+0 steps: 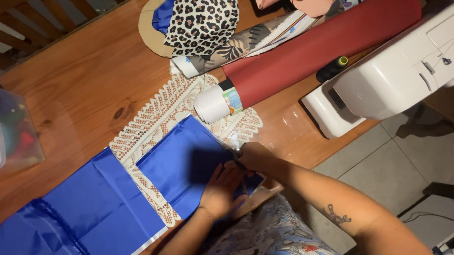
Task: The person cuts a large piece of blue fabric into smaller rectangular sections using scissors. The person repeatedly folds the fabric, aligns the edges, and cuts along the fold lines to create uniform pieces.
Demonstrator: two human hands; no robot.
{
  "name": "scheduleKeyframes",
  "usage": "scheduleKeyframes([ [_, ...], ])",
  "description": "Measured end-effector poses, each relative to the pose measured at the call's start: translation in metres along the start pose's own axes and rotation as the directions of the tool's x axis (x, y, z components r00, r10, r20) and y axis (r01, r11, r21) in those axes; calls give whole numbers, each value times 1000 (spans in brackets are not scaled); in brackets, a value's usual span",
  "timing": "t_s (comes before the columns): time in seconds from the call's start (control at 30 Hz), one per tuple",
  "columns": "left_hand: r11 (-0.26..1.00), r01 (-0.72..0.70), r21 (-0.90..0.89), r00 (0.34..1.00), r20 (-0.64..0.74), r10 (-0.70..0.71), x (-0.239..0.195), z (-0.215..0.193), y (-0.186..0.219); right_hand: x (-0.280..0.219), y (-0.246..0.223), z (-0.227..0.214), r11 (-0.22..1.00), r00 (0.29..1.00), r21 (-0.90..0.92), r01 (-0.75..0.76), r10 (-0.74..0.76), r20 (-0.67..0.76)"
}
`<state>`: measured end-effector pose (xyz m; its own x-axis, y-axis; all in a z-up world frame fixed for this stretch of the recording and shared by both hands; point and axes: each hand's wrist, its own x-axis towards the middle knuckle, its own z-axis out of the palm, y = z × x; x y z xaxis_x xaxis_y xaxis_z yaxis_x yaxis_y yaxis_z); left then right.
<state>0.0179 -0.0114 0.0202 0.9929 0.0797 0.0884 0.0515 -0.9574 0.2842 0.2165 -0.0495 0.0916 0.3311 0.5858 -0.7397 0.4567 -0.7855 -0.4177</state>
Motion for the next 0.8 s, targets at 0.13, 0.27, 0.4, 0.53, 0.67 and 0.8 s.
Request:
scheduleKeyframes([
  [0.13, 1000, 1, 10, 999, -36, 0, 4, -8, 2, -32, -27, -22, 996, 1000, -92, 0, 3, 29],
  [0.27, 1000, -15, -16, 994, -107, 13, 8, -16, 4, -30, -33, -31, 991, 1000, -129, 21, -17, 26],
  [0.4, 999, -18, -41, 993, -120, 13, 9, -20, 6, -37, -42, -41, 990, 998, -136, 46, -41, 43],
  [0.53, 1000, 17, -12, 998, -57, -17, 10, -13, 2, -26, -46, -45, 989, 994, -105, 103, -98, 47],
  [0.67, 1000, 2, -3, 999, -43, -2, 3, 6, -2, 3, -35, -30, 985, 993, -123, 120, -116, 37],
  [0.8, 996, -13, 86, 997, -76, 19, 3, 9, -5, 45, -23, -18, 984, 997, -161, 76, -75, 16],
])
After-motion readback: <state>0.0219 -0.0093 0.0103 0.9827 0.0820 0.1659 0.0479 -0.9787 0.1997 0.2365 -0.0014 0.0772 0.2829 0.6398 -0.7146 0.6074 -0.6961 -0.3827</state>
